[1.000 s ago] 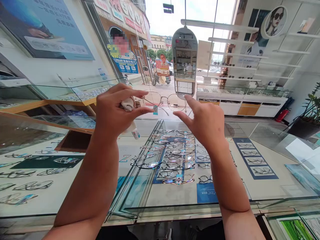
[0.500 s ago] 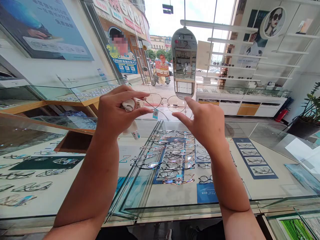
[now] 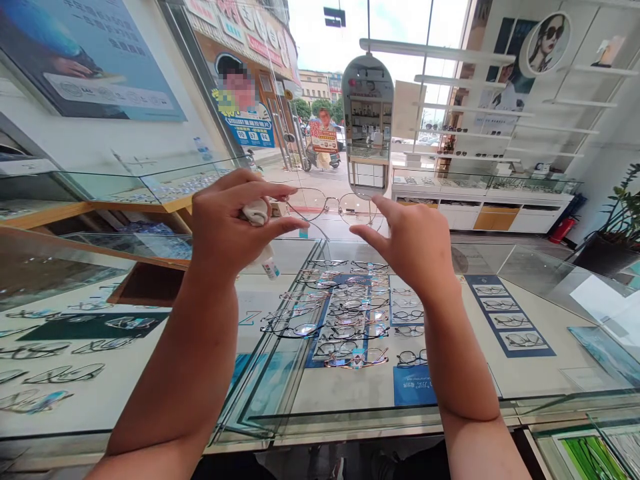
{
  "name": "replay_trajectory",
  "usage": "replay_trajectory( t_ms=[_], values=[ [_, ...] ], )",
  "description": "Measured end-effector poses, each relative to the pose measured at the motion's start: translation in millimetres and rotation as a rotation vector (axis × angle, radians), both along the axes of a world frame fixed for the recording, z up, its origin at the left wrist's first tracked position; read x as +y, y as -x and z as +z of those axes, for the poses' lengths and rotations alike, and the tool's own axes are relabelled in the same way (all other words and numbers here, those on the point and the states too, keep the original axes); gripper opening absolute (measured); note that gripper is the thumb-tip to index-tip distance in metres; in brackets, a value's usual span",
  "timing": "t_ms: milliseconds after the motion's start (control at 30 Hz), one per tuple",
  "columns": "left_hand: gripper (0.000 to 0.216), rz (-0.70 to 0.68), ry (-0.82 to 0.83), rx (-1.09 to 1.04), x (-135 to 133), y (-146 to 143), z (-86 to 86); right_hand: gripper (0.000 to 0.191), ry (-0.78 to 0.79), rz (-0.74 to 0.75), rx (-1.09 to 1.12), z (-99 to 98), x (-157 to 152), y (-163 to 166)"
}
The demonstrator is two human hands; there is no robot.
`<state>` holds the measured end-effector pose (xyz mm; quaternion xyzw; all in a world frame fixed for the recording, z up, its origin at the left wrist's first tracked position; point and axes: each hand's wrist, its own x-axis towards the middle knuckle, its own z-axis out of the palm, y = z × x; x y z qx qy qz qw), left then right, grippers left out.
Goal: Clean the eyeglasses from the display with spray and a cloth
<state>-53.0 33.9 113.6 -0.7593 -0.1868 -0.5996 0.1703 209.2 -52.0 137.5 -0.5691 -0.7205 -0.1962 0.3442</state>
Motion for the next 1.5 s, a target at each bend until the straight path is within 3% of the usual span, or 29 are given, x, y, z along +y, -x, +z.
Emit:
replay_trajectory(
  t_ms=[233, 433, 767, 933, 1067, 1300, 1500],
  values=[
    [0.046, 0.103, -0.087, 0.011, -15, -8, -0.1, 0.042, 0.089, 0.139, 0.124, -2.1, 16, -12],
    [0.048, 0.092, 0.114, -0.033, -15, -12, -6.1, 0.041, 0.093, 0.178, 0.153, -3.7, 22, -16],
    [0.049, 0.080, 0.158, -0.097, -14, -10, -4.0, 0.049, 0.013, 0.221, 0.217, -8.1, 28, -13],
    [0.052, 0.086, 0.146, -0.108, 0, -8, -4.0, 0.052, -0.117, 0.098, 0.195, -8.6, 18, 4],
    [0.057, 0.002, 0.214, -0.158, 9, -12, -9.1, 0.056, -0.171, -0.001, 0.124, -8.3, 8, 13],
    [0.061, -0.074, 0.338, -0.186, 4, -20, -12.6, 0.058, -0.202, -0.014, 0.110, -4.7, -1, 12],
    [0.059, -0.054, 0.352, -0.293, 0, -28, -18.4, 0.058, -0.199, -0.003, 0.160, -3.9, -5, 14]
  ],
)
